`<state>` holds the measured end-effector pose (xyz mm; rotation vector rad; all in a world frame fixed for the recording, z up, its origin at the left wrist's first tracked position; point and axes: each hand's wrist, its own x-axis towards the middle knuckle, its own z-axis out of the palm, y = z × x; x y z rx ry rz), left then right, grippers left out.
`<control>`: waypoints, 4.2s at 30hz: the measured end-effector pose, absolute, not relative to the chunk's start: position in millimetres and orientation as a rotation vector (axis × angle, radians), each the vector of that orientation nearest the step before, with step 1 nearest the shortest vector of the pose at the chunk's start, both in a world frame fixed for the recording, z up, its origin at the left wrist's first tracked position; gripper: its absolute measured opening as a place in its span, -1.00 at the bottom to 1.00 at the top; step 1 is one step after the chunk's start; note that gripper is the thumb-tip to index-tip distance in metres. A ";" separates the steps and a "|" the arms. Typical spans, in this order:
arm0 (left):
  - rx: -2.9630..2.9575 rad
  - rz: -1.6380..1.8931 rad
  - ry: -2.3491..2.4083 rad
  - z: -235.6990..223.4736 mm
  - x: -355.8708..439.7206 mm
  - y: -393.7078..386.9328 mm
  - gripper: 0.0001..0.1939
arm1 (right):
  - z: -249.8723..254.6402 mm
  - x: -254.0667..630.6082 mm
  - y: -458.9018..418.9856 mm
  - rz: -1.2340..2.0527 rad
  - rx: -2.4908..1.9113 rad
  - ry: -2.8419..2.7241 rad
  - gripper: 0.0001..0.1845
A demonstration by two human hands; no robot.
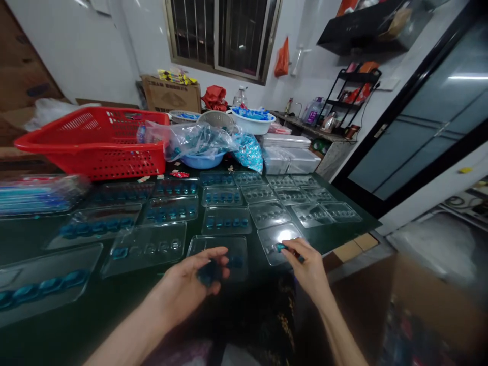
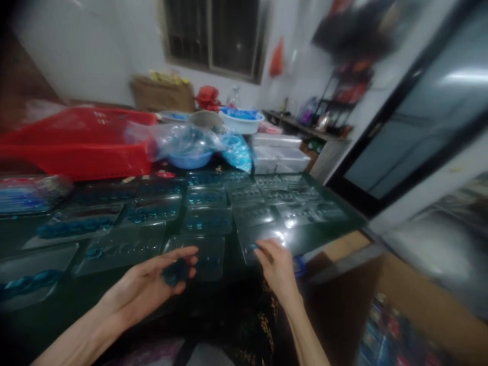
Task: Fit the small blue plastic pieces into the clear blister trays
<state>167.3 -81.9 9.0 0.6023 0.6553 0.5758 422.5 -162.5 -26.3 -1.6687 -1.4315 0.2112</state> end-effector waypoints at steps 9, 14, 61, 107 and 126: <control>0.679 0.603 0.910 16.8 159.4 -67.5 -0.77 | -51.1 422.7 -136.6 0.012 -1.938 -1.802 -0.80; 0.690 0.578 0.921 4.6 165.8 -63.6 -0.76 | -52.3 415.7 -129.6 -0.115 -2.090 -1.936 -0.79; 0.600 0.416 0.770 -4.5 202.7 -70.2 -0.67 | -45.9 439.0 -143.6 -0.156 -2.094 -1.790 -0.75; 0.795 0.270 0.824 -30.4 260.3 -98.0 -0.35 | -36.8 404.4 -126.7 -0.132 -2.050 -2.091 -0.77; 0.463 0.539 0.583 -20.8 236.8 -80.2 -0.68 | -9.2 408.7 -146.4 0.099 -1.870 -1.773 -0.66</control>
